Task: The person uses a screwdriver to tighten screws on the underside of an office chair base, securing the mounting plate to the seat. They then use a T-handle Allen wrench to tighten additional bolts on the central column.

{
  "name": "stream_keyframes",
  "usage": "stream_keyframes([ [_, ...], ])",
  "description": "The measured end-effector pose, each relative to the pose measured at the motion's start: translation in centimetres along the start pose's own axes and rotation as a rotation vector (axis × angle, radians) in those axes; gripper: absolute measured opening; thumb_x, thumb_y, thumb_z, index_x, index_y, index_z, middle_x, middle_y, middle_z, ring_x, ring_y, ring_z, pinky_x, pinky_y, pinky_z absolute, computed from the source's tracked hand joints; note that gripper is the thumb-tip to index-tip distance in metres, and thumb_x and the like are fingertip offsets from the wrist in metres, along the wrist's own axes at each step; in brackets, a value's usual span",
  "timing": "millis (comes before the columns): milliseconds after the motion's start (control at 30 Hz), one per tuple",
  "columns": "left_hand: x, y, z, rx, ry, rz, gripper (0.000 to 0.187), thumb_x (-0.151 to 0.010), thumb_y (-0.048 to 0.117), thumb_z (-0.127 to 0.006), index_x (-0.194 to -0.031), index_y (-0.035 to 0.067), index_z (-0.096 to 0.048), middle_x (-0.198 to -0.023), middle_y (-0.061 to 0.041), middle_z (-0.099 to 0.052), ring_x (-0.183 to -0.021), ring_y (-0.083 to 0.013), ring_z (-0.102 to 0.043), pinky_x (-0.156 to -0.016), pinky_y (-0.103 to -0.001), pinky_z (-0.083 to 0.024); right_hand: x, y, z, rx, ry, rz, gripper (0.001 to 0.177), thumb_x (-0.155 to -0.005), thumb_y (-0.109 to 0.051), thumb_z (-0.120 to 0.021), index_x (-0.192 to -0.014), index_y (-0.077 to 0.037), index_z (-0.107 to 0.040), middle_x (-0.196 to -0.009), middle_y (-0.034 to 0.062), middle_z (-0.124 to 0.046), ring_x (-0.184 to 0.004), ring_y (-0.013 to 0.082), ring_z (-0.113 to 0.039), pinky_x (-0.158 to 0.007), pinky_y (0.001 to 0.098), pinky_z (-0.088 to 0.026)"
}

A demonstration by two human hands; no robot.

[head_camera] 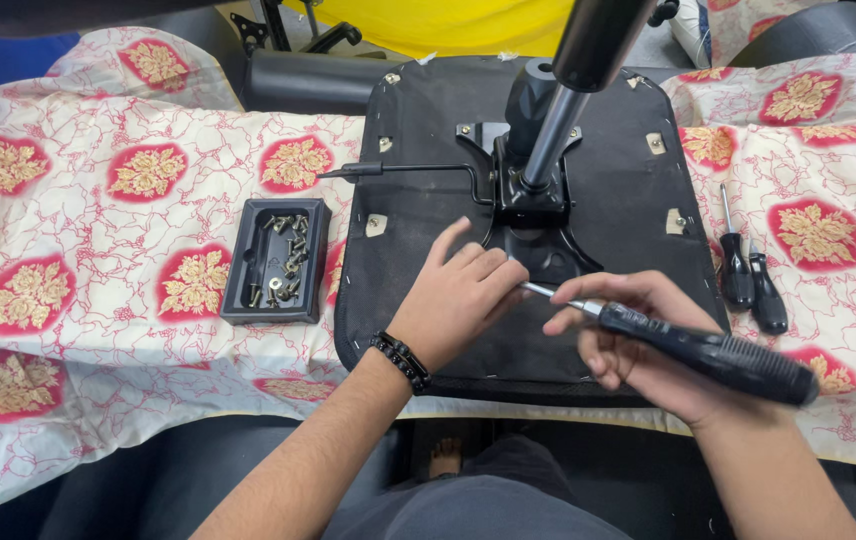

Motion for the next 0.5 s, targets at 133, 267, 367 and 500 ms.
stream_keyframes([
  [133, 1.4, -1.2, -1.6, 0.227, -0.149, 0.165, 0.022, -0.106, 0.031, -0.06, -0.097, 0.011, -0.055, -0.083, -0.005, -0.069, -0.078, -0.0267, -0.065, -0.079, -0.042, -0.048, -0.2, -1.4, -1.1, -0.185, -0.066, 0.222, 0.069, -0.116, -0.057, -0.033, -0.134, 0.005, -0.058, -0.095, 0.0208, -0.066, -0.071, 0.0254, -0.063, -0.058, 0.0349, -0.052],
  [267, 2.8, -0.6, -3.4, 0.311, -0.216, 0.339, 0.026, -0.108, 0.033, -0.055, -0.097, 0.008, -0.054, -0.083, -0.009, -0.069, -0.075, -0.0321, -0.063, -0.073, -0.041, -0.048, 0.9, -1.8, -0.3, -0.283, 0.059, 0.419, 0.076, -0.102, -0.066, -0.035, -0.131, 0.0, -0.059, -0.09, 0.0112, -0.064, -0.077, 0.0219, -0.065, -0.06, 0.0346, -0.052],
  [367, 3.6, 0.6, -4.7, 0.379, -0.261, 0.335, 0.024, -0.107, 0.032, -0.054, -0.1, 0.009, -0.056, -0.085, -0.008, -0.07, -0.08, -0.0301, -0.066, -0.076, -0.042, -0.046, 1.8, -1.0, 2.0, -0.15, 0.338, 0.501, 0.05, -0.106, -0.044, -0.045, -0.125, 0.0, -0.058, -0.099, 0.0099, -0.065, -0.079, 0.0194, -0.064, -0.058, 0.0353, -0.051],
  [500, 3.9, 0.6, -4.2, 0.373, -0.178, 0.286, 0.023, -0.099, 0.034, -0.063, -0.109, 0.013, -0.064, -0.101, -0.007, -0.068, -0.095, -0.0271, -0.067, -0.086, -0.042, -0.048, 3.3, -2.8, 4.2, 0.111, 0.52, 0.578, 0.02, -0.109, -0.019, -0.059, -0.121, -0.003, -0.057, -0.1, 0.011, -0.065, -0.075, 0.0177, -0.06, -0.056, 0.034, -0.049],
])
Point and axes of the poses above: each hand's wrist, its own x-axis away from the middle knuckle, its own z-axis out of the back of the hand, y = z × x, the point moved 10 cm from there along -x, towards the middle knuckle
